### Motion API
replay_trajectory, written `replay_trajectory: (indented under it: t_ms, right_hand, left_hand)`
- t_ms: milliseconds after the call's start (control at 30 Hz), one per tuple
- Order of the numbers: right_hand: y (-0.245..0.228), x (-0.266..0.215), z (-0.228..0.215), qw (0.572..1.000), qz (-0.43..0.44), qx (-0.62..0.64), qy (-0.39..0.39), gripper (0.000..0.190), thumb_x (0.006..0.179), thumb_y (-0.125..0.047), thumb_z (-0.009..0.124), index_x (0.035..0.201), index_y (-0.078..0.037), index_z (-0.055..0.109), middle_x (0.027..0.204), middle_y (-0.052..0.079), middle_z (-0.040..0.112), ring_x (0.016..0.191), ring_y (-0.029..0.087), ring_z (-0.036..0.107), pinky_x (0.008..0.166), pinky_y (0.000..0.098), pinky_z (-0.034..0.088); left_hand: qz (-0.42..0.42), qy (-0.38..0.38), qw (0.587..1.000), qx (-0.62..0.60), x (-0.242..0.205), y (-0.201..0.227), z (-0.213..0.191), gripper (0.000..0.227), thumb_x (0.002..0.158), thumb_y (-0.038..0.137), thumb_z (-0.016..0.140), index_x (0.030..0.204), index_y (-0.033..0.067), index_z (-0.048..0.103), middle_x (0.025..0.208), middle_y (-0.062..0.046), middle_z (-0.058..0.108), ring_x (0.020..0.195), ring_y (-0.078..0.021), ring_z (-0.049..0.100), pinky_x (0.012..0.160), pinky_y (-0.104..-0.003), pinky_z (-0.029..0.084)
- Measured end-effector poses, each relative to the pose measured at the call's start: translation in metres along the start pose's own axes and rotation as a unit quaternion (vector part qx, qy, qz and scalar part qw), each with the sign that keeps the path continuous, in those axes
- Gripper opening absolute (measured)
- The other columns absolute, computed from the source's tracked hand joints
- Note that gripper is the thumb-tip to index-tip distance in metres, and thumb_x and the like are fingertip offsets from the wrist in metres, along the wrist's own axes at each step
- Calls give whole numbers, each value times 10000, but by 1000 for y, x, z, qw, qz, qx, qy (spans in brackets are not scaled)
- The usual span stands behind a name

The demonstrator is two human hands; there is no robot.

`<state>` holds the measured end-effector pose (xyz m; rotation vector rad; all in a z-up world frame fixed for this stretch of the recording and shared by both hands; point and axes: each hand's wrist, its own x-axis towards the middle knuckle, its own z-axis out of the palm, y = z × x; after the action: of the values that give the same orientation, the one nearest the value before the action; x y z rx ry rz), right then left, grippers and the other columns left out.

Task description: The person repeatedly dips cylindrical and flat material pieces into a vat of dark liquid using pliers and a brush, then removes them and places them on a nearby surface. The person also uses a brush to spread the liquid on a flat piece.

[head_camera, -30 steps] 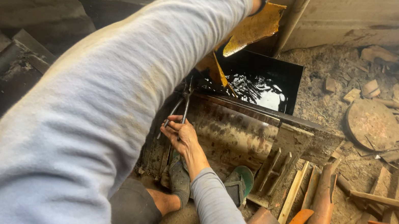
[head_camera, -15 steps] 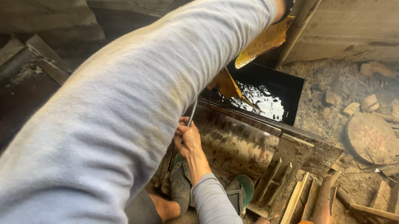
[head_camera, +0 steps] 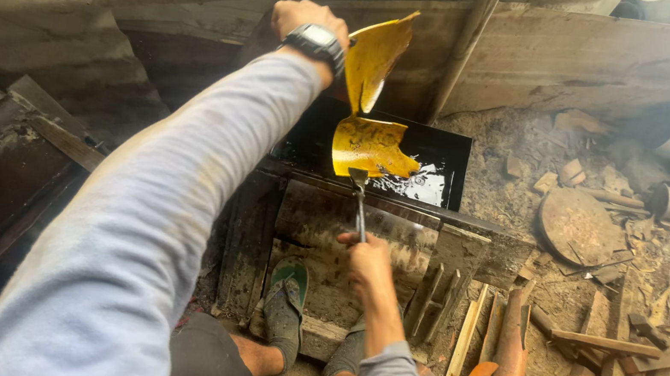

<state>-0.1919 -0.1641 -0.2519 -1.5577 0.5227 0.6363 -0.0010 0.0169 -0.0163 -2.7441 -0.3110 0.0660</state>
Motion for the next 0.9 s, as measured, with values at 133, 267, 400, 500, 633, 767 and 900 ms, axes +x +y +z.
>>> replay_trajectory:
  t_ms: [133, 267, 400, 500, 633, 767, 900]
  right_hand:
    - [-6, 3, -50, 984, -73, -159, 16, 310, 918, -22, 521, 1038, -50, 805, 798, 121, 709, 556, 134, 478, 510, 295, 370]
    - [-8, 13, -67, 939, -169, -291, 69, 353, 858, -20, 544, 975, -120, 861, 862, 121, 748, 686, 146, 639, 677, 288, 475]
    - [-12, 16, -74, 936, -119, -323, 68, 351, 891, -47, 534, 1003, -156, 848, 828, 76, 743, 619, 141, 621, 612, 293, 485]
    - [-19, 18, -73, 944, -111, -308, 36, 360, 906, -36, 529, 1025, -160, 845, 781, 88, 743, 556, 143, 504, 546, 333, 409]
    - [-23, 20, -68, 948, -118, -295, 21, 360, 913, -30, 529, 1021, -154, 849, 765, 77, 727, 521, 133, 460, 518, 335, 383]
    - [-26, 22, -67, 935, -114, -336, 21, 308, 927, -72, 574, 1025, -167, 851, 722, 99, 692, 521, 135, 484, 518, 334, 395]
    - [-31, 20, -69, 930, -153, -335, 5, 328, 868, -36, 583, 1004, -153, 858, 760, 51, 744, 571, 120, 600, 561, 310, 493]
  left_hand:
    - [-16, 32, 999, -3, -6, -18, 40, 548, 1028, 568, 435, 1171, 136, 741, 1069, -136, 692, 934, -324, 698, 643, -482, 508]
    - [-14, 31, 999, -36, -24, -40, 72, 511, 1034, 569, 466, 1169, 176, 763, 1110, -126, 690, 1000, -333, 692, 703, -463, 519]
    - [-36, 24, 998, -49, -38, -44, 104, 514, 1020, 594, 483, 1137, 187, 774, 1112, -123, 689, 1011, -335, 683, 730, -455, 513]
    - [-32, 42, 997, -57, -43, -47, 127, 432, 1036, 522, 502, 1126, 198, 772, 1091, -122, 692, 995, -335, 690, 756, -448, 507]
    - [-51, 48, 994, -79, -48, -54, 151, 340, 1016, 444, 524, 1140, 221, 749, 1108, -125, 664, 996, -344, 676, 780, -450, 495]
    - [-67, 29, 993, -88, -51, -53, 166, 366, 1030, 451, 522, 1136, 191, 757, 1139, -124, 651, 1026, -341, 661, 821, -444, 481]
    - [-52, 25, 998, -40, -56, -50, 168, 307, 1024, 372, 544, 1151, 189, 755, 1152, -111, 659, 1048, -334, 660, 825, -439, 487]
